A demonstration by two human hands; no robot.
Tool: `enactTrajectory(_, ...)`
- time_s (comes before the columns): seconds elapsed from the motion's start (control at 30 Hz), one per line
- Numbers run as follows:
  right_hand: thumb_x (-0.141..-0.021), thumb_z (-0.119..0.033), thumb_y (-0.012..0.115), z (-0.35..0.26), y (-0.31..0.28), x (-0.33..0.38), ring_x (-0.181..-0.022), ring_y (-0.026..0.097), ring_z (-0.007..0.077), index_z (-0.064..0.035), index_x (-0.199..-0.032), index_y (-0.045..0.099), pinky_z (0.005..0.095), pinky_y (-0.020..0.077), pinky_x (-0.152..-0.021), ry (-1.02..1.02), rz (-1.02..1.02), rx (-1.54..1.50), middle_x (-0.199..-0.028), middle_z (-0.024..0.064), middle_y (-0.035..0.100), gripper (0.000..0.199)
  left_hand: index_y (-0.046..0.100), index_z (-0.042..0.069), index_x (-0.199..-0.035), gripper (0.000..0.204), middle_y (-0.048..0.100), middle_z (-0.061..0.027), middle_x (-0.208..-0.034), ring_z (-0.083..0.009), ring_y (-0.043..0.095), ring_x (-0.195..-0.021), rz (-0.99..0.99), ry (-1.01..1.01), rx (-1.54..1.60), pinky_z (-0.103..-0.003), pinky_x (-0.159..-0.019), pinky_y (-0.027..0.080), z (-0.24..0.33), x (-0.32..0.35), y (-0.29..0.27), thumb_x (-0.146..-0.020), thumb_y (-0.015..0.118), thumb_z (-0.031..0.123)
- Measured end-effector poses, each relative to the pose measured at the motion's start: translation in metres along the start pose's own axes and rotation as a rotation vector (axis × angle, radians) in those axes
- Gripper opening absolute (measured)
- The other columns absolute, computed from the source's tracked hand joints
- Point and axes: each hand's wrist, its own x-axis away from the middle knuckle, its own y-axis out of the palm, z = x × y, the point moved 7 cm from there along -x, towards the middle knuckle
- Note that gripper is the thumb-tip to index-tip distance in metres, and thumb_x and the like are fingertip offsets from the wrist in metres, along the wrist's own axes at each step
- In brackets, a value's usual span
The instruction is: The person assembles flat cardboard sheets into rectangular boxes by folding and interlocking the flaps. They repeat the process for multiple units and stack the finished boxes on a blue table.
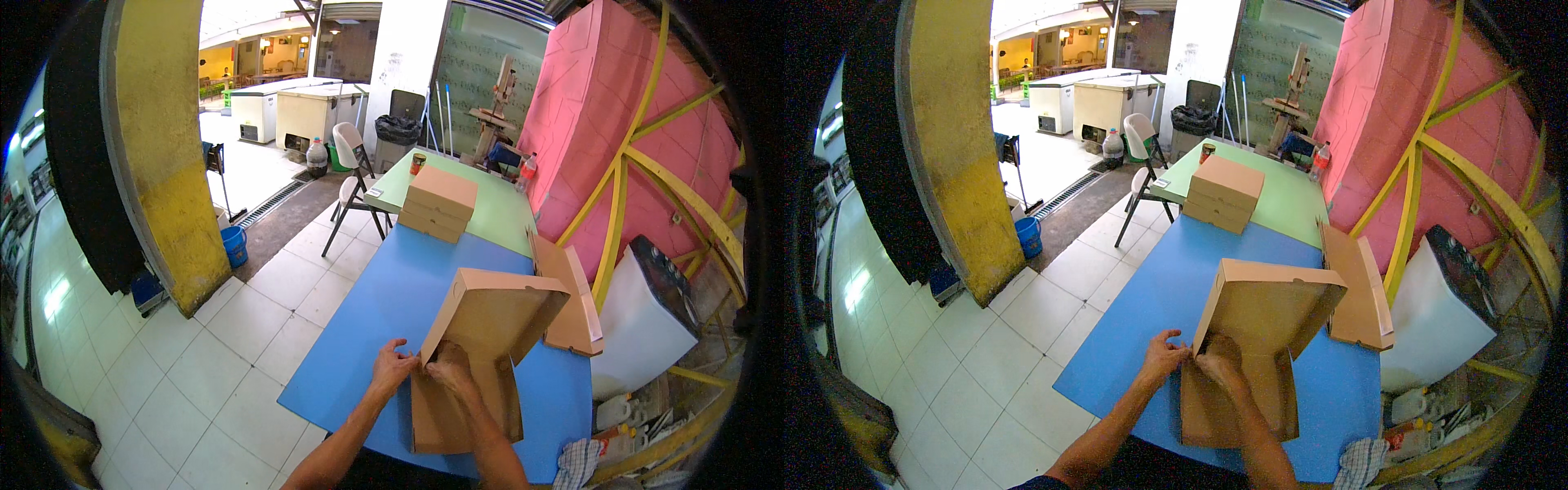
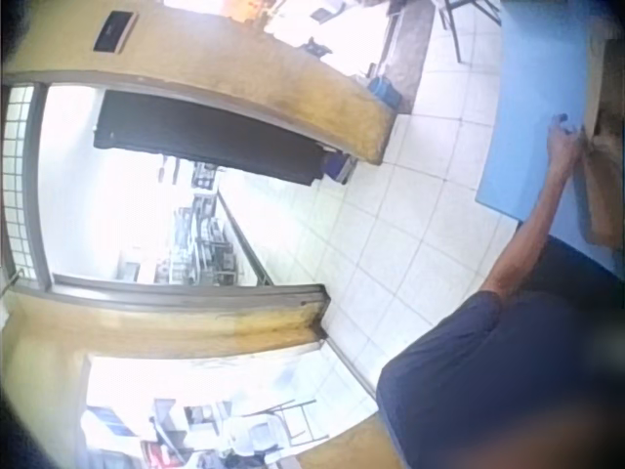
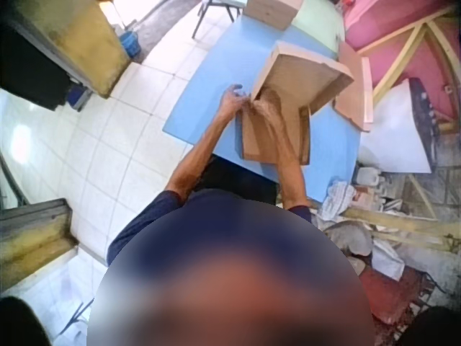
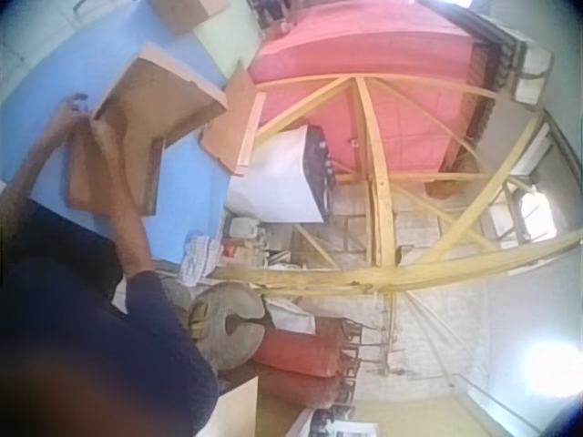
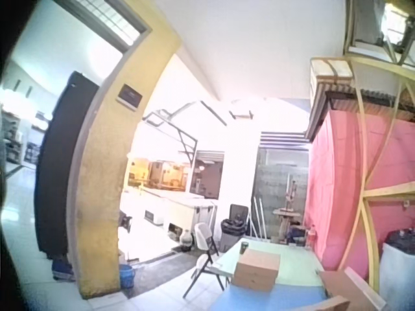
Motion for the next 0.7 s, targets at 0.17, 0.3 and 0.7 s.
enactTrajectory(0.17, -0.082, -0.011, 0.074, -0.004, 0.003, 0.007, -0.071, 0.064, 0.0146, -0.0029, -0.092, 0.071, 0.0298, 0.0508, -0.064, -0.11, -0.004, -0.236, -0.08, 0.0046, 0.069, 0.013, 0.065, 0.0, -0.122, 0.044, 0.072, -0.0122, -0.083, -0.0162, 0.066, -0.069, 0.014, -0.006, 0.079, -0.034, -0.059, 0.051, -0.006, 0.0, 0.002, -0.082, 0.073, 0.019)
enactTrajectory(0.3, -0.085, -0.009, 0.073, 0.0, 0.005, 0.009, -0.069, 0.061, 0.011, -0.002, -0.09, 0.071, 0.0263, 0.0474, -0.06, -0.021, -0.106, -0.507, -0.078, 0.0021, 0.067, 0.009, 0.07, 0.001, -0.113, 0.034, 0.071, -0.0083, -0.082, -0.0138, 0.064, -0.067, 0.04, -0.028, 0.256, -0.03, -0.054, 0.047, 0.0, 0.009, 0.004, -0.082, 0.076, 0.014)
enactTrajectory(0.7, -0.086, -0.002, 0.067, 0.003, -0.006, 0.023, -0.071, 0.064, 0.0161, 0.0032, -0.09, 0.069, 0.0315, 0.0525, -0.062, 0.083, -0.08, -0.728, -0.082, 0.0079, 0.07, 0.006, 0.073, 0.001, -0.105, 0.026, 0.07, -0.0054, -0.081, -0.01, 0.061, -0.067, -0.009, -0.157, 0.437, -0.024, -0.054, 0.046, 0.002, 0.021, 0.01, -0.08, 0.079, 0.007)
